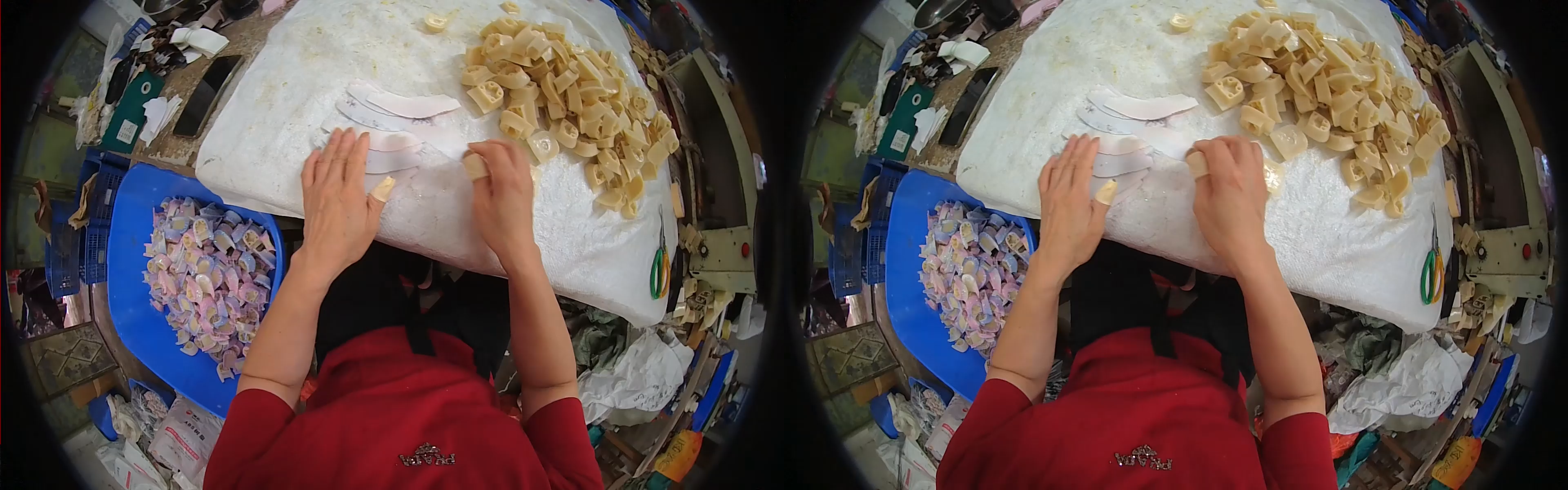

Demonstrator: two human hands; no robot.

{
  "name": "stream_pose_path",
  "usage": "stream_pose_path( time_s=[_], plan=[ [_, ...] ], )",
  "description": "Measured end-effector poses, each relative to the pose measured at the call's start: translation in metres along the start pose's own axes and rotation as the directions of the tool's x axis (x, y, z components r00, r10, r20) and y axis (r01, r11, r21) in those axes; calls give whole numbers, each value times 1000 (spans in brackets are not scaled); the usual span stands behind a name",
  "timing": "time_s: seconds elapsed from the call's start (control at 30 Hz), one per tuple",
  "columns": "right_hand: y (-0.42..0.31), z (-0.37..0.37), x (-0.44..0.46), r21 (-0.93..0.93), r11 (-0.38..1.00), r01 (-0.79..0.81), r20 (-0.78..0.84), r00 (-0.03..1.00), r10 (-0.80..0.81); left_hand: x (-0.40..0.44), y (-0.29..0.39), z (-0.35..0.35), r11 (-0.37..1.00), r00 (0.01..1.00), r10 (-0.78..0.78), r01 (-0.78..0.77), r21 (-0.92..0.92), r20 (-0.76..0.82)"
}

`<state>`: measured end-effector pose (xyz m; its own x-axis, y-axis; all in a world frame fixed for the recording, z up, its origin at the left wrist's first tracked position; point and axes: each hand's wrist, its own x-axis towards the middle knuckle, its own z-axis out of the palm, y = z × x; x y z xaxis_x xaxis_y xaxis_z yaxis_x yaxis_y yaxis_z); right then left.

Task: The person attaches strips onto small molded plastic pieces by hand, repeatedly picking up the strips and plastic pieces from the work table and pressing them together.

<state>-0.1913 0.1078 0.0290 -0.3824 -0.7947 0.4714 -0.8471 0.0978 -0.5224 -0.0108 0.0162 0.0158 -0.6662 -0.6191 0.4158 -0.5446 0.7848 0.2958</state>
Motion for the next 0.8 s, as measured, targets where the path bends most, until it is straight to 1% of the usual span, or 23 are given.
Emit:
stream_pose_path(
  time_s=[0.07, 0.1, 0.13, 0.17, 0.2, 0.23, 0.27, 0.3, 0.33, 0.37, 0.4, 0.43, 0.47, 0.53, 0.57, 0.6, 0.63, 0.67, 0.7, 0.77, 0.8],
  plan=[
    [-1, -17, -9, 195, 976, -95, -47, 993, 106, 1, 12, -10, 991, 1000, 5, -1, 132, -27],
    [-2, -23, -14, 183, 978, -103, -51, 992, 114, 0, 19, -13, 993, 1000, 12, -9, 120, -24],
    [-5, -28, -20, 219, 975, -29, -24, 999, 35, -2, 25, -14, 975, 1000, 21, -22, -219, -8],
    [-8, -33, -25, 255, 966, 42, -2, 999, -42, -2, 31, -15, 845, 999, 37, -27, -534, 8],
    [-9, -39, -29, 199, 976, 89, 83, 991, -107, 4, 38, -12, 699, 993, 117, -87, -710, -6],
    [-6, -43, -30, 183, 980, 81, 77, 992, -96, 3, 47, -9, 688, 991, 131, -95, -720, -6],
    [-2, -48, -32, 208, 974, 90, 146, 982, -122, -4, 57, -6, 410, 974, -79, 224, -884, 210],
    [2, -53, -32, 235, 967, 98, 213, 966, -150, -9, 63, -2, 40, 861, -194, 487, -873, 471],
    [14, -56, -35, 99, 994, 45, 153, 986, -60, -12, 62, 3, -60, 872, -184, 450, -891, 453],
    [29, -56, -34, 86, 996, 38, 150, 987, -50, -13, 63, 6, -67, 873, -170, 452, -889, 457],
    [44, -56, -32, -132, 986, -101, -13, 995, 100, -14, 63, 7, -150, 876, -175, 428, -891, 450],
    [55, -55, -32, -317, 911, -265, -202, 957, 208, -15, 64, 9, -231, 877, -181, 401, -887, 444],
    [61, -50, -34, -322, 907, -270, -208, 955, 210, -16, 65, 10, -290, 874, -175, 395, -872, 454],
    [64, -40, -37, -436, 861, -263, -172, 963, 207, -18, 66, 12, -302, 872, -159, 404, -863, 464],
    [63, -39, -37, -438, 859, -266, -175, 962, 209, -19, 67, 13, -312, 870, -152, 409, -858, 470],
    [62, -38, -37, -265, 940, -214, -188, 968, 167, -20, 68, 14, -312, 869, -151, 410, -857, 470],
    [60, -37, -38, -83, 985, -150, -208, 969, 130, -21, 69, 14, -324, 861, -163, 414, -851, 481],
    [55, -36, -38, 222, 961, -168, -111, 974, 196, -21, 70, 14, -334, 854, -175, 417, -845, 490],
    [49, -39, -40, 224, 960, -168, -111, 974, 196, -21, 71, 12, -332, 853, -176, 417, -846, 490],
    [34, -47, -43, 140, 988, -66, -16, 997, 69, -22, 74, 7, -365, 837, -215, 409, -837, 503],
    [27, -52, -43, 61, 998, -29, -23, 999, 31, -24, 73, 6, -363, 834, -223, 409, -837, 505]
  ],
)
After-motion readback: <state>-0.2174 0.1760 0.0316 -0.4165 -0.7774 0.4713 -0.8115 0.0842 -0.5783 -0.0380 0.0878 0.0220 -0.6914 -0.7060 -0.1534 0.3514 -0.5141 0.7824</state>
